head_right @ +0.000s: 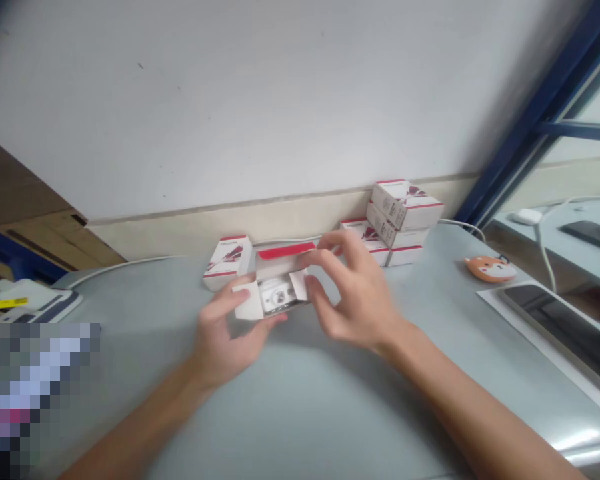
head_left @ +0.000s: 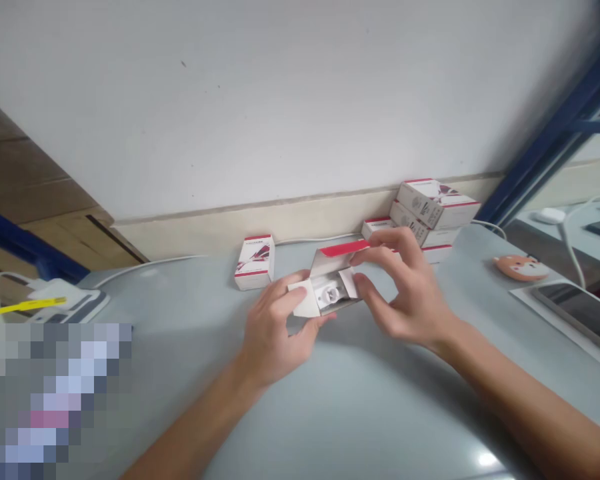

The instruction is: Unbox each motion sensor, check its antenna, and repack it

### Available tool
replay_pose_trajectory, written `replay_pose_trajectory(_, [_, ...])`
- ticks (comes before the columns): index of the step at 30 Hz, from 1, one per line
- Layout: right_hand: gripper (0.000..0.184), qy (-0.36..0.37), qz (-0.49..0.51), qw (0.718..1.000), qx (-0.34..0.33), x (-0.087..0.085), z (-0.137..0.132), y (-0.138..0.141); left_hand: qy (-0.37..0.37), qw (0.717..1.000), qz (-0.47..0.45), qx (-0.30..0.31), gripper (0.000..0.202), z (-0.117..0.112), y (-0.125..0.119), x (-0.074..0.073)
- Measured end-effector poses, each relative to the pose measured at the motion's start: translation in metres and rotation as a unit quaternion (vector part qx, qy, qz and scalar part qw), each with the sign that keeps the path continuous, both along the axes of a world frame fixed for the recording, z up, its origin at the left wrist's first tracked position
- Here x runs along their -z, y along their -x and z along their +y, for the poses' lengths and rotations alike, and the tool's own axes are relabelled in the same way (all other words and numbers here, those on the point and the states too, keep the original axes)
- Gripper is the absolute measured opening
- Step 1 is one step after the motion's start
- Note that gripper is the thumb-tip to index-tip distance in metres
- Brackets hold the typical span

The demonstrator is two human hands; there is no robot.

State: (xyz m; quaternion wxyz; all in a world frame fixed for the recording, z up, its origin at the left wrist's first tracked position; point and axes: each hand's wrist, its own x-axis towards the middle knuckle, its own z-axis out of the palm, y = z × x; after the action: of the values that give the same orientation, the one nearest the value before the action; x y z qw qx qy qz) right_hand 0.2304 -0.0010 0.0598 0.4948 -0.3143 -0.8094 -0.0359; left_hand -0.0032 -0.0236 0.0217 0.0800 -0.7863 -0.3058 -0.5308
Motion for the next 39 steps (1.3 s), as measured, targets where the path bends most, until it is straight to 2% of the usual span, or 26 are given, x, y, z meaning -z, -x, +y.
replay_pose_trajectory(3, [0.032, -0.009, 0.012, 0.999, -0.032, 0.001, 0.001, 0.0, -0.011, 1.0, 0.012, -0.018, 0.061, 0.0, 0.002, -0.001])
replay_pose_trajectory(6, [0.028, -0.016, -0.026, 0.998, -0.053, -0.001, -0.002, 0.001, -0.013, 0.999, 0.027, -0.024, 0.061, 0.0, 0.002, -0.001])
replay_pose_trajectory(8, [0.021, -0.01, -0.054, 0.998, -0.042, -0.003, -0.003, 0.002, -0.013, 0.999, 0.031, -0.023, 0.062, 0.0, 0.002, -0.002])
replay_pose_trajectory(11, [0.013, -0.002, -0.03, 0.999, -0.012, -0.003, -0.001, 0.004, -0.018, 0.999, 0.022, -0.026, 0.061, 0.001, 0.0, -0.002])
replay_pose_trajectory(14, [0.015, 0.031, -0.001, 0.999, -0.008, -0.001, 0.003, 0.003, -0.024, 0.999, 0.009, -0.028, 0.06, 0.001, 0.0, -0.003])
replay_pose_trajectory(19, [0.031, 0.069, -0.045, 0.995, -0.052, 0.001, 0.003, 0.0, -0.021, 0.999, 0.023, -0.034, 0.058, 0.002, 0.001, -0.002])
replay_pose_trajectory(23, [0.025, 0.123, -0.07, 0.988, -0.064, 0.0, -0.001, -0.001, -0.024, 0.999, 0.022, -0.03, 0.061, 0.002, 0.002, -0.002])
replay_pose_trajectory(29, [0.013, 0.172, 0.003, 0.982, -0.078, -0.003, -0.004, 0.003, 0.005, 0.999, 0.008, -0.03, 0.057, 0.002, 0.002, 0.0])
replay_pose_trajectory(33, [0.011, 0.151, 0.112, 0.978, -0.095, -0.007, -0.005, 0.004, 0.016, 0.999, -0.006, -0.042, 0.055, 0.003, 0.003, 0.002])
replay_pose_trajectory(36, [0.011, 0.144, 0.237, 0.959, -0.051, -0.008, 0.001, -0.001, -0.016, 0.997, -0.026, -0.065, 0.057, 0.005, 0.003, 0.003])
replay_pose_trajectory(37, [0.011, 0.156, 0.246, 0.957, -0.015, -0.007, 0.005, -0.005, -0.02, 0.997, -0.029, -0.075, 0.057, 0.006, 0.004, 0.004])
replay_pose_trajectory(39, [0.012, 0.209, 0.174, 0.96, 0.065, -0.004, 0.014, -0.011, -0.019, 0.996, -0.028, -0.087, 0.056, 0.006, 0.004, 0.004])
